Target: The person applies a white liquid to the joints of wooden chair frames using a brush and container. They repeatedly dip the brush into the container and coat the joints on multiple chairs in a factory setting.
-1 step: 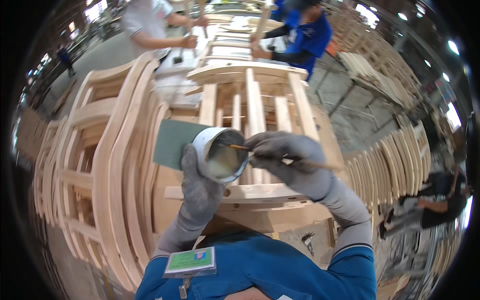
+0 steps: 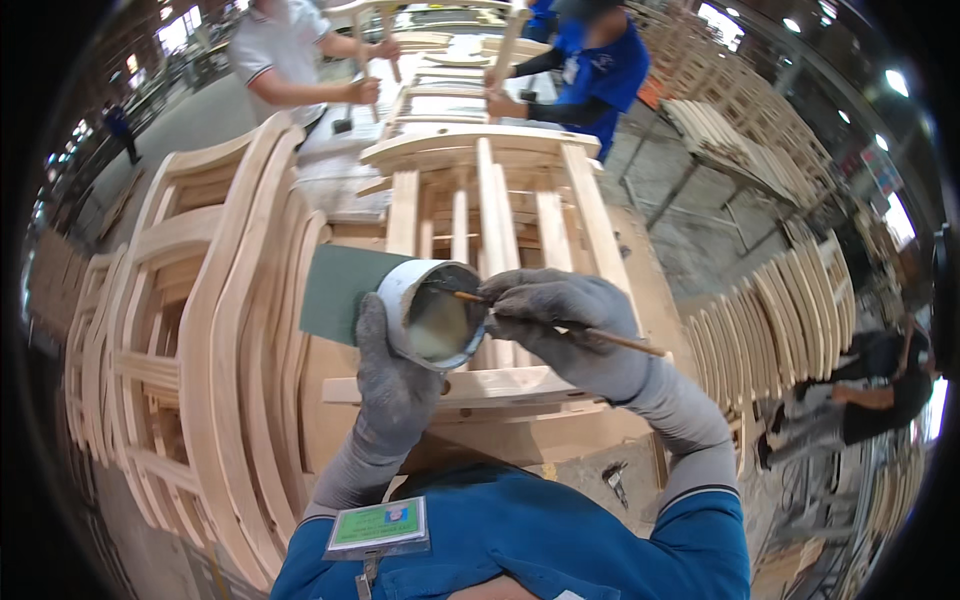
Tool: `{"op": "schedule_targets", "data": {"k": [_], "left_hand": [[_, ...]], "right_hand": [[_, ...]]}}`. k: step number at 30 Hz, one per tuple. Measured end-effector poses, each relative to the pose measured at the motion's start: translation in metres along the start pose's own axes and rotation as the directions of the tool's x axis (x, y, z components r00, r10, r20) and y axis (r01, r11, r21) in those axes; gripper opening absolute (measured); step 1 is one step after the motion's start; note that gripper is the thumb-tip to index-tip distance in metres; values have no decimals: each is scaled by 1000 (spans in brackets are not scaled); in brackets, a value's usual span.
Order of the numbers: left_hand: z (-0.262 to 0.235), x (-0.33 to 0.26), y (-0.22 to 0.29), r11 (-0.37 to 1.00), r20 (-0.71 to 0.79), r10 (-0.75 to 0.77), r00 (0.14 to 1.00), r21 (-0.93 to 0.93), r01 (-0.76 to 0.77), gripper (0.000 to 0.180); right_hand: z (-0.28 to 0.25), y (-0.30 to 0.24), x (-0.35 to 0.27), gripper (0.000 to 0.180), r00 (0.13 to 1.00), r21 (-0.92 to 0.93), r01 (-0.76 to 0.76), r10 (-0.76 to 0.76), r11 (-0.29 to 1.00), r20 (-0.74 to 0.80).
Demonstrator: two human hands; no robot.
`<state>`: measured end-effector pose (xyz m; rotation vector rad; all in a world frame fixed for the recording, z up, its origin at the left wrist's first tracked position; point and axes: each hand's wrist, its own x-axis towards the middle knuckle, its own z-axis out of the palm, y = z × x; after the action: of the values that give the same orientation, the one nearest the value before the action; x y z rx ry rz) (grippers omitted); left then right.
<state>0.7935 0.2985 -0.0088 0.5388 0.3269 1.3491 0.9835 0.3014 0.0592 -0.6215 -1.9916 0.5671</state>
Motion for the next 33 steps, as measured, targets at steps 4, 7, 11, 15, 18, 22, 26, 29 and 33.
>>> {"op": "schedule_targets", "data": {"k": [4, 7, 11, 15, 18, 22, 26, 29, 33], "left_hand": [[8, -5, -10, 1000, -76, -28, 997, 2, 28, 56], [13, -11, -13, 996, -148, -63, 987, -71, 53, 55], [11, -6, -31, 981, -17, 142, 990, 137, -139, 50], [11, -8, -28, 981, -151, 122, 981, 167, -96, 50], [16, -5, -24, 978, -6, 204, 979, 41, -204, 52], [19, -10, -23, 986, -2, 2, 1000, -168, -2, 55], [18, -7, -23, 983, -17, -39, 999, -182, 36, 56], [18, -4, -27, 987, -23, -9, 1000, -160, 5, 56], [14, 1, -35, 994, -13, 88, 996, -60, -88, 52]], "right_hand": [[-1, -11, -29, 23, 986, -69, -113, 103, 991, -130], [8, -24, -50, 19, 923, 123, -315, 333, 941, -192], [28, -34, -82, 20, 950, -136, -206, 165, 969, -266], [27, -48, -98, 21, 988, -64, -48, 38, 997, -148], [27, -41, -107, 25, 939, 399, -41, 172, 916, -298], [33, -36, -102, 25, 857, 532, -100, 345, 841, -384], [35, -30, -104, 27, 825, 611, -24, 361, 791, -434], [36, -25, -107, 26, 842, 568, -69, 353, 820, -408], [31, -23, -109, 24, 899, 479, -106, 290, 871, -327]]}}
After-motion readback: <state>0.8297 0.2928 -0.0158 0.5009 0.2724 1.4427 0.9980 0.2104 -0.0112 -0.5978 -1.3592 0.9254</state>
